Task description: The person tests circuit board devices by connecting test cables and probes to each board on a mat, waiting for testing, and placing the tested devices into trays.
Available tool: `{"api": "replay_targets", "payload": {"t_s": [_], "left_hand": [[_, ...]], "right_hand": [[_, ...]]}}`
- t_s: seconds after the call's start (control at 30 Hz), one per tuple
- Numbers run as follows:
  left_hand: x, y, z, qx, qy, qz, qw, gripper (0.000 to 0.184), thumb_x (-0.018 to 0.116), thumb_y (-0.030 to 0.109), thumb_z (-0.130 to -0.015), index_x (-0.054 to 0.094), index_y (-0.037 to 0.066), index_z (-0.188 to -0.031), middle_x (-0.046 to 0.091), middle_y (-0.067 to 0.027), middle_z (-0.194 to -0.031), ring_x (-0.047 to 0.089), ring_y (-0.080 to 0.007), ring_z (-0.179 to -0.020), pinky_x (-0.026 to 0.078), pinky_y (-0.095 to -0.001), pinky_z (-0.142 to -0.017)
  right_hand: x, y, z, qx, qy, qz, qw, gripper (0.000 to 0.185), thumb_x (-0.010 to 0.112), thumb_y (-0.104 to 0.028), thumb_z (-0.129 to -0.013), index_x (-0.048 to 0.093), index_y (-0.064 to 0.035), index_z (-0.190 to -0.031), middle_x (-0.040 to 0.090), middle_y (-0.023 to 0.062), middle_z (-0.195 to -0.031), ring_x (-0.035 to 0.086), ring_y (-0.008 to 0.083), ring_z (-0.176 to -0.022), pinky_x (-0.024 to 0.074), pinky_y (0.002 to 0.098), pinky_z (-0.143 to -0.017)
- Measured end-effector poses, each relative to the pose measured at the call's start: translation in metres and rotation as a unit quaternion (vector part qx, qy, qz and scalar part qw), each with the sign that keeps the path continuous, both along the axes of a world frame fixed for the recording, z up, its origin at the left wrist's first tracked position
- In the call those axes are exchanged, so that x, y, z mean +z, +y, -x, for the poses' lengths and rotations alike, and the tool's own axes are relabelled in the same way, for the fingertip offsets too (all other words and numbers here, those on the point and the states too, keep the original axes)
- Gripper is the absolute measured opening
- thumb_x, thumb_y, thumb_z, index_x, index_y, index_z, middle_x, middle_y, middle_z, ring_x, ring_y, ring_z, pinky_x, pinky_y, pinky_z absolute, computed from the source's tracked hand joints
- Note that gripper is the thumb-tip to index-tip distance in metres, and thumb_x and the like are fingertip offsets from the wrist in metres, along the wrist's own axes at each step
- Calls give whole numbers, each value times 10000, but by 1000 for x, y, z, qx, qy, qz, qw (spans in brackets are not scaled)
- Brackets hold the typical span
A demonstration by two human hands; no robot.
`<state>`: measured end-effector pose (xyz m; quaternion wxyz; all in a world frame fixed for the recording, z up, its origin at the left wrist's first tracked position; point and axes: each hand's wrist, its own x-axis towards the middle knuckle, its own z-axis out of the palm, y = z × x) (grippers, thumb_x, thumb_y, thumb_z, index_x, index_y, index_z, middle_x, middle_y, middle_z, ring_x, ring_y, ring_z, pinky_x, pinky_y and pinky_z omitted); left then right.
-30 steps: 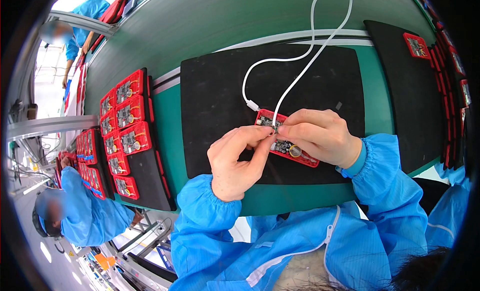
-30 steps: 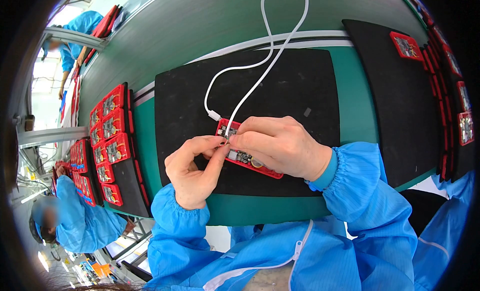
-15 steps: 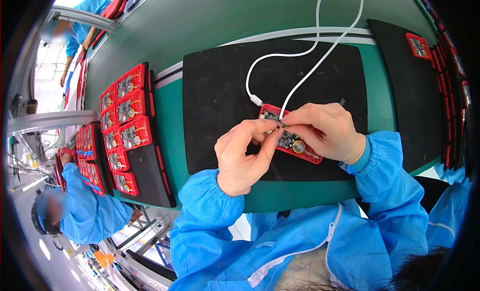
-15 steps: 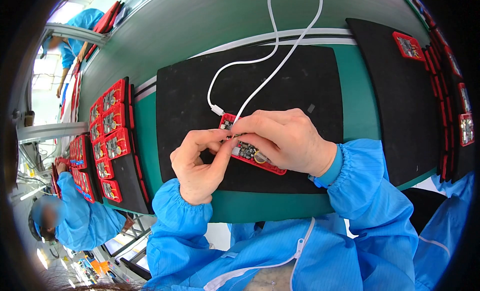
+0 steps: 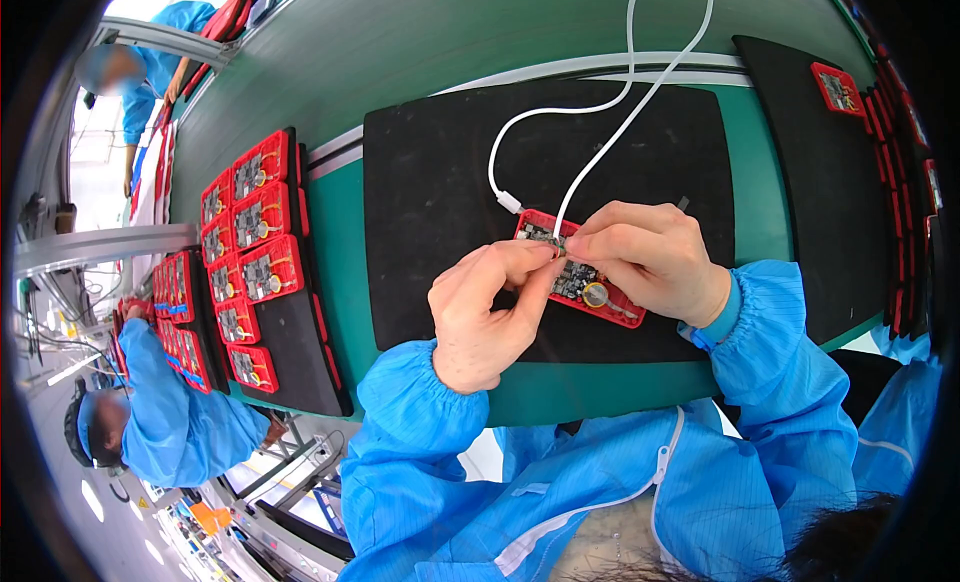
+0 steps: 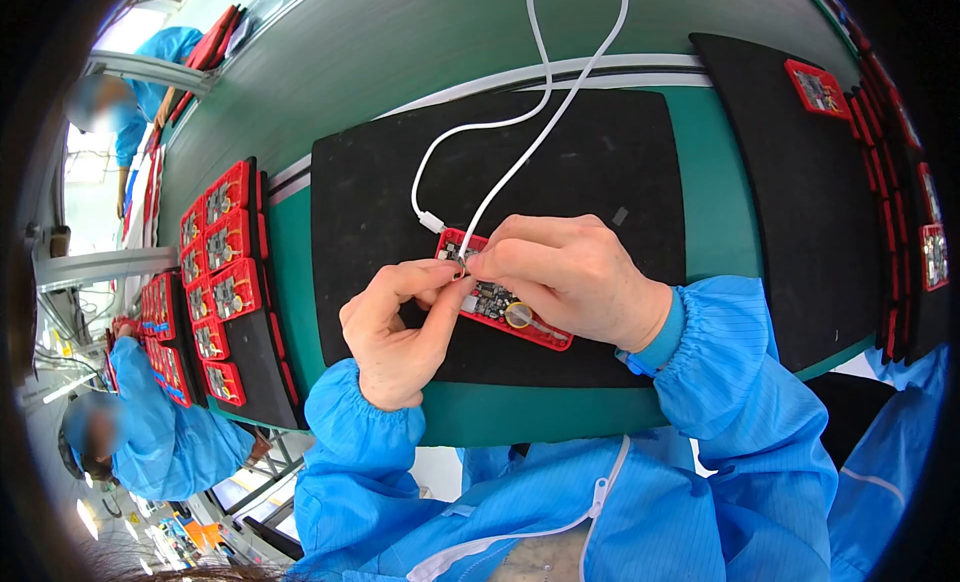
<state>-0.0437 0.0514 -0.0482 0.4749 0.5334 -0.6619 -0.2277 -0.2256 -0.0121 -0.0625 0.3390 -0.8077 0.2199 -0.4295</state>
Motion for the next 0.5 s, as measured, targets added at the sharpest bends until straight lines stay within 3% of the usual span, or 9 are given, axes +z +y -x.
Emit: {"api": "replay_targets", "payload": {"t_s": [0.13,0.2,0.33,0.4,0.5], "left_hand": [[-1,-1,0,-4,-4,1,1000,149,755,-59,-739,659,-2,-839,677,-74,-761,640,-149,-615,514,-250,-547],[-1,-1,0,-5,-3,0,1000,149,755,-58,-739,658,-1,-837,678,-75,-764,641,-153,-616,515,-252,-548],[-2,-1,1,-6,-8,2,1000,149,753,-60,-739,653,2,-830,683,-79,-779,645,-165,-623,516,-257,-550],[-2,-1,0,-7,-10,5,1000,149,752,-61,-739,650,3,-827,685,-81,-783,647,-169,-624,516,-258,-550],[-2,-2,0,-9,-14,9,1000,150,750,-62,-740,645,5,-824,689,-84,-790,648,-172,-626,516,-260,-550]], "right_hand": [[-1,0,0,-10,-4,5,1000,70,687,-46,-815,669,-48,-882,653,74,-793,660,209,-641,543,280,-538],[0,0,1,-2,6,5,1000,113,686,38,-781,675,-30,-871,674,110,-835,679,202,-665,544,270,-554],[0,0,1,-2,10,3,1000,112,687,38,-780,676,-30,-869,673,111,-833,678,201,-663,543,268,-551],[-1,0,-1,-11,1,7,1000,67,687,-47,-816,669,-50,-880,647,72,-789,655,204,-638,540,282,-533],[-2,0,-1,-12,2,8,1000,64,687,-48,-817,667,-49,-878,646,70,-786,654,201,-637,540,280,-531]]}}
